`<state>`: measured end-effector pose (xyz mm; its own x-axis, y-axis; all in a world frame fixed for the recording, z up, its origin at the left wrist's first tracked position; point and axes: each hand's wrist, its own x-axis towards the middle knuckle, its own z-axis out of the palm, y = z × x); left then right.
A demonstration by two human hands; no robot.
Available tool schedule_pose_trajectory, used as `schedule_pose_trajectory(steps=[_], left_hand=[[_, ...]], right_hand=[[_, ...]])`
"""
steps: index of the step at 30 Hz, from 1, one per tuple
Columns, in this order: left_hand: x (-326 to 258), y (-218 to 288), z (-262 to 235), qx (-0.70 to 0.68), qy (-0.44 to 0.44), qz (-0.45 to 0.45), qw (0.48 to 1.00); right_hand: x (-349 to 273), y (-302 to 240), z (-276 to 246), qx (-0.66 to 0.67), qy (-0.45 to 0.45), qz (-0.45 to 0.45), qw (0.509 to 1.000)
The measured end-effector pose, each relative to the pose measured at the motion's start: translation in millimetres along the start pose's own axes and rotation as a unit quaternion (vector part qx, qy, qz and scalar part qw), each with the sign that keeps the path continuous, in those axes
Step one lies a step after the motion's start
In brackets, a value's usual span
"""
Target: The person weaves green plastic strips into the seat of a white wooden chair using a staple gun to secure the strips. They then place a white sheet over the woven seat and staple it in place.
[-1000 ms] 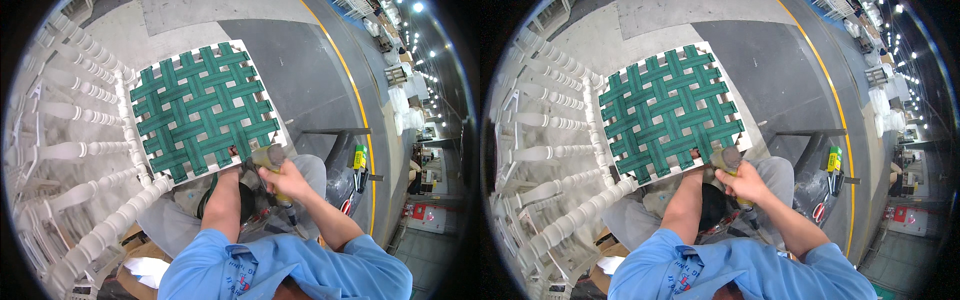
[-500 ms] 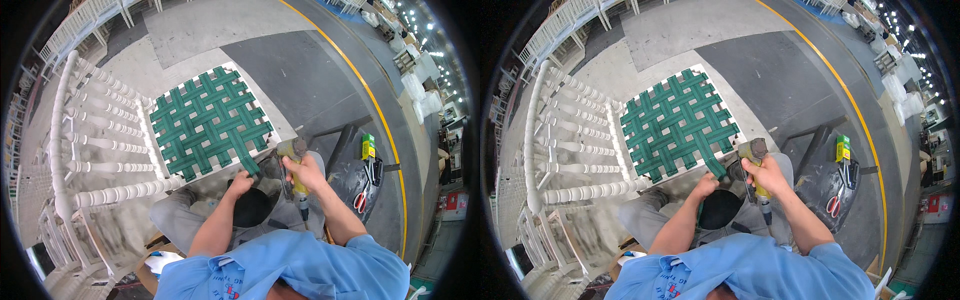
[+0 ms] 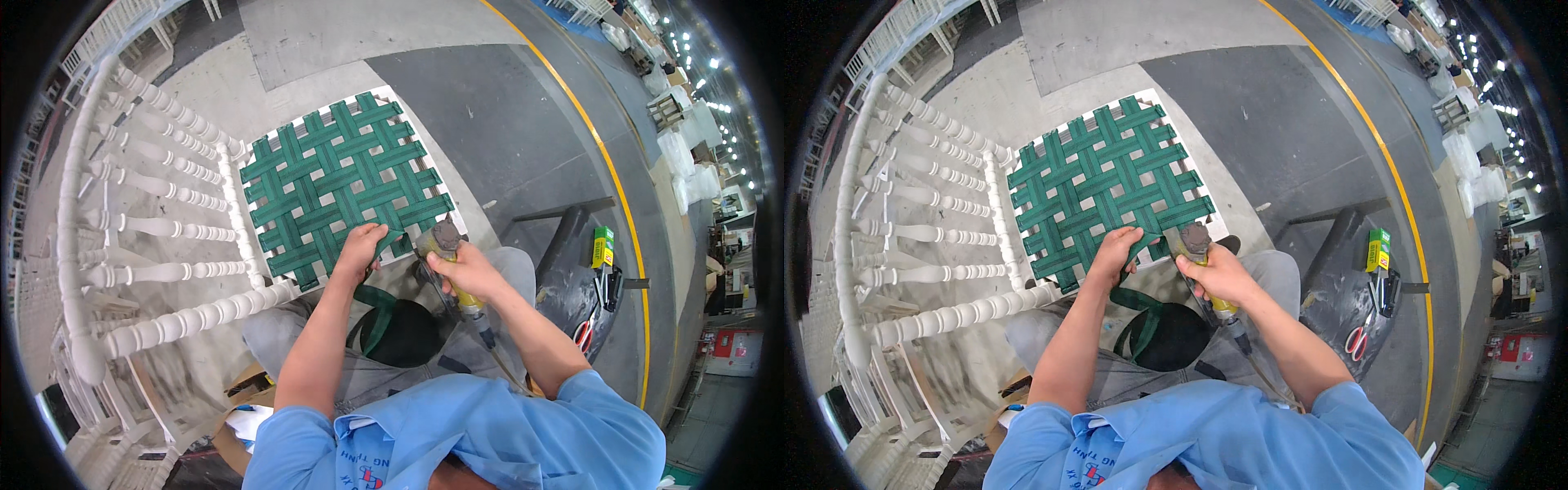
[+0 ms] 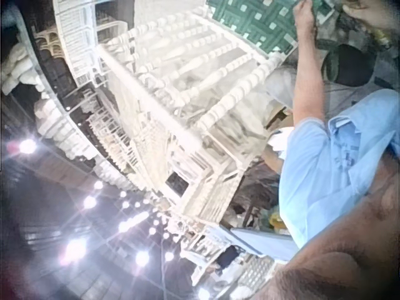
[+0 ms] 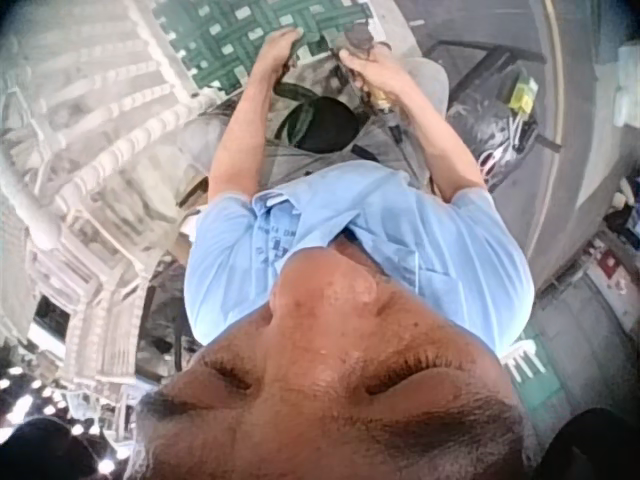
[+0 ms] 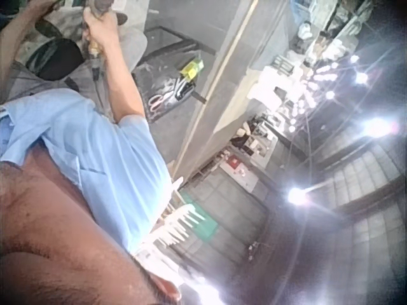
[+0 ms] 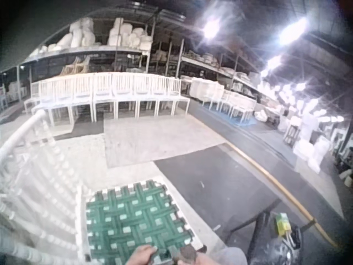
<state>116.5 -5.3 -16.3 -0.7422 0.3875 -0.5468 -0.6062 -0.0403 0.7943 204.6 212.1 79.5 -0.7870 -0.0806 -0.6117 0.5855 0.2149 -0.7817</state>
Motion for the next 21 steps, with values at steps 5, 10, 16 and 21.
schedule_pose_trajectory(steps=[5, 10, 16, 21], left_hand=[[18.7, -6.6, -3.2, -0.019, -0.001, -0.013, 1.000], [19.8, -7.0, -3.3, -0.033, -0.001, -0.021, 0.999], [19.3, -6.0, -5.0, -0.030, -0.001, -0.023, 0.999], [16.3, 0.2, -4.0, -0.051, -0.004, -0.030, 0.998]], right_hand=[[20.4, 3.3, 6.5, -0.030, 0.013, 0.014, 0.999], [30.3, 6.8, 10.8, -0.031, 0.024, 0.031, 0.999], [30.4, -1.5, 17.1, -0.061, 0.019, 0.039, 0.997], [30.2, -6.0, 26.1, -0.070, 0.020, 0.040, 0.997]])
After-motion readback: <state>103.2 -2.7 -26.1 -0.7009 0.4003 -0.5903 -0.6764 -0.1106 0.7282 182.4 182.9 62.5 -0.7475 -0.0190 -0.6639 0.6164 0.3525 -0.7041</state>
